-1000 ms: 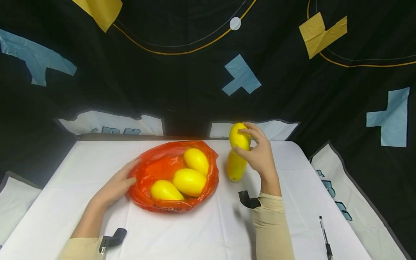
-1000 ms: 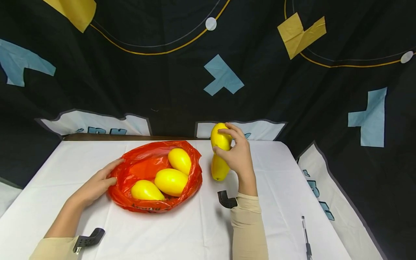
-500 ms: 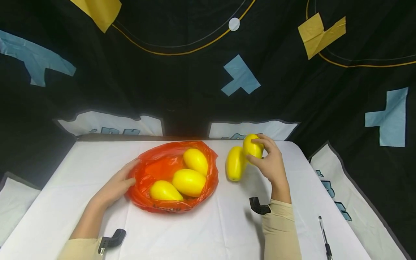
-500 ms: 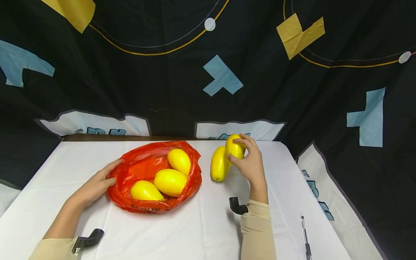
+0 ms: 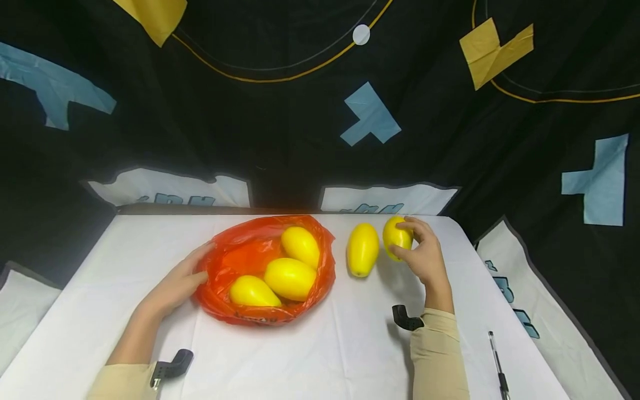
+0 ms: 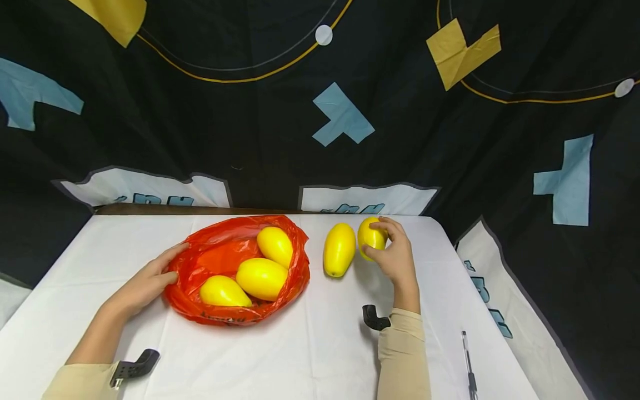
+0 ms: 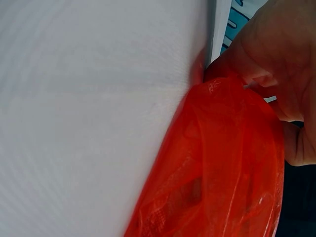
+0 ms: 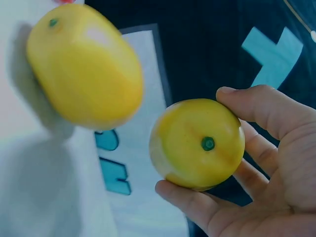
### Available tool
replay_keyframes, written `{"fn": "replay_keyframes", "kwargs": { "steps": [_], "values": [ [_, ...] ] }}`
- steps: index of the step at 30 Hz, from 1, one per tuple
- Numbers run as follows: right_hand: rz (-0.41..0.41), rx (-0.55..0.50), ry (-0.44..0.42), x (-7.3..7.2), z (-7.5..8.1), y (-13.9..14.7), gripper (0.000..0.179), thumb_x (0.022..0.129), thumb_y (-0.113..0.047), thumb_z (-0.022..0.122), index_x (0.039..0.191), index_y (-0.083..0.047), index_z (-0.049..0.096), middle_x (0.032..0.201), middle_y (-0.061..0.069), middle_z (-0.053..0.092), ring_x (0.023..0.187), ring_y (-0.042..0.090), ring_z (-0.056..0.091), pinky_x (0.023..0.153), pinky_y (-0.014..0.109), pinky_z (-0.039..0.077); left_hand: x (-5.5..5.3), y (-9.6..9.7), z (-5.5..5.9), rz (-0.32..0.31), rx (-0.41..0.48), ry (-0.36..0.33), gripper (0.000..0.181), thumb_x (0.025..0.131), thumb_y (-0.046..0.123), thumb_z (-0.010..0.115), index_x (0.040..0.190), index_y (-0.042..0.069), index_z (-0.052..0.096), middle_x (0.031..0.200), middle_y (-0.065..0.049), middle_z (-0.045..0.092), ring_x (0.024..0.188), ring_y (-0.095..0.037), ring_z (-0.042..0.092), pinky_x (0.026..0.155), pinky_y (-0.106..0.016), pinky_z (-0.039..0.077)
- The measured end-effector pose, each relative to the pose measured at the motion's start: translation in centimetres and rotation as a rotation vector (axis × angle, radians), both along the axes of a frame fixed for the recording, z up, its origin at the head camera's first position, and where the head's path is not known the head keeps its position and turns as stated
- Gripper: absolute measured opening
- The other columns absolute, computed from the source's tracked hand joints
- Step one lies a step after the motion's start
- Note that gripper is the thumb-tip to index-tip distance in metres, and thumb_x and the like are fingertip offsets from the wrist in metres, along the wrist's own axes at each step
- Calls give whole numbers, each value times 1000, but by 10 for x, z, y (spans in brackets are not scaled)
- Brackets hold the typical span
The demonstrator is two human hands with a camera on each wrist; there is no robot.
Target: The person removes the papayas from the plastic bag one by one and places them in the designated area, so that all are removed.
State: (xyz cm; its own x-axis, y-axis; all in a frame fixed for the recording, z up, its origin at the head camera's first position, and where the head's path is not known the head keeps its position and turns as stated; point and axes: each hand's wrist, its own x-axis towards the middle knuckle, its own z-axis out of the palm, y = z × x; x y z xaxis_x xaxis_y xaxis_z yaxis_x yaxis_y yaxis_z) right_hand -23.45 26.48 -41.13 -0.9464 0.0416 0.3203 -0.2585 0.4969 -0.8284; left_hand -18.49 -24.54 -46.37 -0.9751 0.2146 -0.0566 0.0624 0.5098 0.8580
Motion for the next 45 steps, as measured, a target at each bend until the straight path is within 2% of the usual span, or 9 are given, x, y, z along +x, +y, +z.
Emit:
{"fn": "replay_keyframes", "kwargs": {
  "steps": [9,14,21,29,33,37,41,45],
  "values": [
    [-12,7,-93,-9,-33,11,46,73,0,80,117,-4,65,143,10,46,136,31,36,115,49,27,0,0,-2,0,-5,-14,69,95,11,51,156,12,20,159,-16,20,143,-42,17,106,-70,21],
    [-36,21,-141,-14,-45,15,47,73,0,79,118,-5,65,145,9,43,137,32,34,115,49,25,-2,0,-3,2,-15,-10,68,96,11,50,156,12,20,160,-15,20,144,-41,17,107,-69,21],
    [-34,64,-240,-18,-52,15,50,74,-4,79,121,-8,64,149,5,39,140,35,29,114,53,25,-2,-1,-1,6,-20,-9,68,96,11,50,156,11,19,160,-15,20,144,-41,17,107,-69,22],
    [-38,50,-267,-18,-56,16,46,76,-10,78,120,-9,64,149,2,40,141,34,28,114,55,25,-2,0,-2,3,-12,-7,68,95,10,50,156,11,20,160,-15,20,144,-41,17,107,-69,21],
    [-46,45,-267,-17,-54,16,44,77,-14,78,119,-10,65,149,0,40,142,31,27,114,55,23,-3,0,-2,6,-16,-16,68,95,10,50,156,12,20,160,-14,20,144,-41,17,107,-69,21],
    [-68,96,-248,-17,-51,17,43,79,-19,77,119,-12,65,151,0,39,142,31,27,113,57,25,-3,0,-2,11,-18,-22,69,95,10,50,156,13,20,160,-14,20,144,-41,17,106,-70,22],
    [-110,154,-172,-15,-46,18,49,81,-23,76,126,-12,62,152,2,37,141,32,30,111,57,29,-2,0,-2,15,-19,-25,69,95,11,51,157,14,19,160,-14,20,144,-41,17,106,-70,22],
    [-135,141,-84,-12,-35,14,63,80,-25,77,138,-13,53,154,4,34,138,34,34,110,56,32,-2,0,-2,14,-21,-16,69,95,10,50,157,14,19,160,-13,20,144,-40,17,107,-70,21]
  ]
}}
